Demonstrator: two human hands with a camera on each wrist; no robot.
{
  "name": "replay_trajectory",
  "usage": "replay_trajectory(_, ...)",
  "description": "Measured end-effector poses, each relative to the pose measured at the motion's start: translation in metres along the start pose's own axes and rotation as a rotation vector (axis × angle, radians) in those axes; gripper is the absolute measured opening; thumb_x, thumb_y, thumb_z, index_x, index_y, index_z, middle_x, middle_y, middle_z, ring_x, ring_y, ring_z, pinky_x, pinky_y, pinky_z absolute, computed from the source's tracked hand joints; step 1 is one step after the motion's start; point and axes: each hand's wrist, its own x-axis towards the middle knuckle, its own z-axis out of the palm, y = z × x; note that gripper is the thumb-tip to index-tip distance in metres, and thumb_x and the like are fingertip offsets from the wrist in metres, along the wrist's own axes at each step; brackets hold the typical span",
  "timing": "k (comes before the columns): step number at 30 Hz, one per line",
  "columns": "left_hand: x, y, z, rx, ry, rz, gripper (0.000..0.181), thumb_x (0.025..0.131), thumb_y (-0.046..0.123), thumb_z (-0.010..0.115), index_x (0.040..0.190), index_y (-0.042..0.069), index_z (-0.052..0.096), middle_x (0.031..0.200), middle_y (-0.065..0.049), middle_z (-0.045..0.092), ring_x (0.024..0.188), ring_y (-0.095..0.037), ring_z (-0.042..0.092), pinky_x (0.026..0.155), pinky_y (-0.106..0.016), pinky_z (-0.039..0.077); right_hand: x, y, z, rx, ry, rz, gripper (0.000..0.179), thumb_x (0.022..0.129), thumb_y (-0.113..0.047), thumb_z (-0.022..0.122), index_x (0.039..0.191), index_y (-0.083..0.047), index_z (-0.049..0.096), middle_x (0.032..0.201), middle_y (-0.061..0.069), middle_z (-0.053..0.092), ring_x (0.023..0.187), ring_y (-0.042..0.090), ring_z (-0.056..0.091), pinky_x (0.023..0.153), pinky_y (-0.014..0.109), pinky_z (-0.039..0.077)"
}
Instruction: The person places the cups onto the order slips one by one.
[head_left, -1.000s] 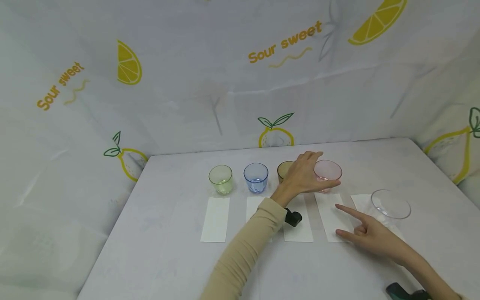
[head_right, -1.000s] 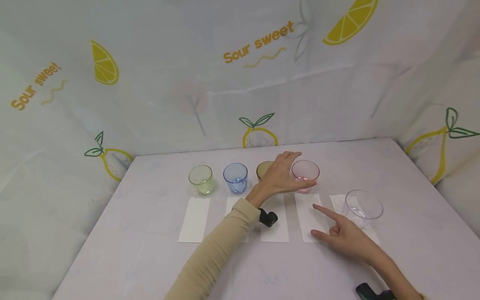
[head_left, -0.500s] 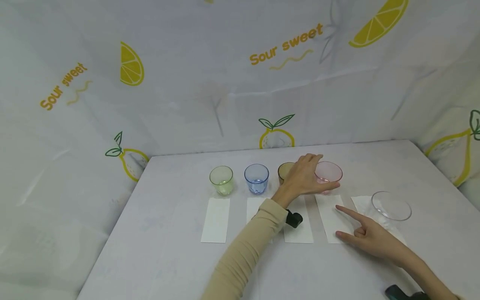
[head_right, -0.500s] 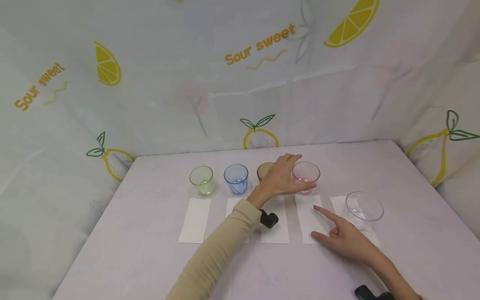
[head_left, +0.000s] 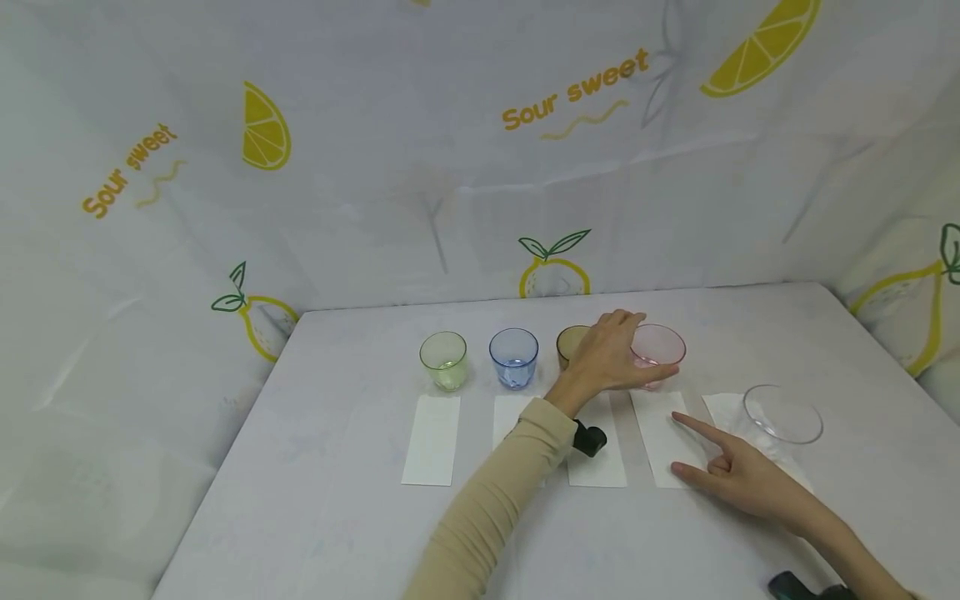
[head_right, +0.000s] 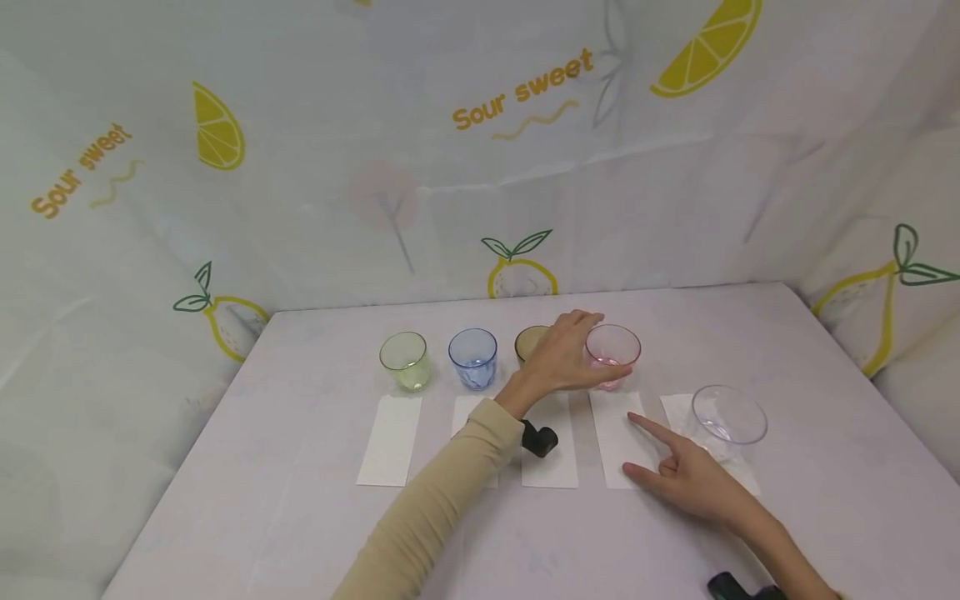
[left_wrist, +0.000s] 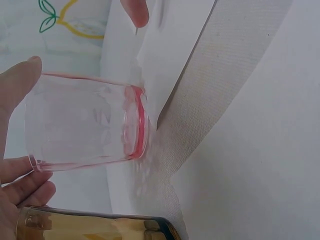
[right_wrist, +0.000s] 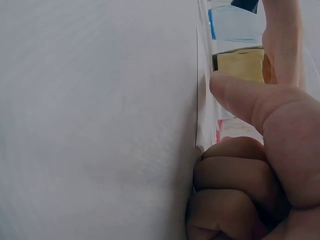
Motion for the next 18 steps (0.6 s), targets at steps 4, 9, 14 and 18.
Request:
replay_trajectory(4,0.0001,0.0002,-0.0005,0.003,-0.002,0.000,0.089,0.086,0.073,0.063,0.153,0.018,0.045,0.154,0.001,0.050,0.141,-0.014,0.049,0.116,-0.027,0.043,0.0004,0.0001,-0.0003,-0.002,0.003,-0.015,0.074,0.096,-0.029,0.072,0.156,-0.004,0.037,0.053,-0.014,0.029,0.048,-0.002,0.026,0.044,0.021,0.030)
replay_trajectory(9,-0.0008,-0.0004,-0.0005,0.012,-0.001,0.007,0.089,0.085,0.073,0.064,0.152,0.017,0.047,0.152,0.001,0.052,0.140,-0.013,0.050,0.114,-0.026,0.044,0.0011,0.0012,0.0003,-0.013,0.004,-0.025,0.074,0.095,-0.030,0.073,0.154,0.000,0.040,0.054,-0.014,0.028,0.049,-0.002,0.025,0.045,0.021,0.031)
replay_trajectory(14,-0.0011,-0.0005,-0.0010,0.020,-0.006,0.011,0.089,0.085,0.073,0.065,0.152,0.017,0.047,0.151,0.002,0.053,0.139,-0.013,0.051,0.114,-0.025,0.044,0.0019,0.0031,0.0010,-0.016,0.006,-0.038,0.074,0.094,-0.029,0.074,0.153,0.001,0.042,0.054,-0.015,0.027,0.049,-0.003,0.024,0.044,0.021,0.031)
replay_trajectory(18,-0.0018,0.0007,-0.0024,0.024,-0.007,0.006,0.089,0.085,0.073,0.066,0.152,0.017,0.049,0.150,0.002,0.054,0.139,-0.013,0.051,0.115,-0.024,0.043,0.0023,0.0037,0.0013,-0.014,0.012,-0.057,0.074,0.093,-0.028,0.075,0.152,0.002,0.043,0.053,-0.015,0.026,0.049,-0.003,0.024,0.043,0.021,0.030)
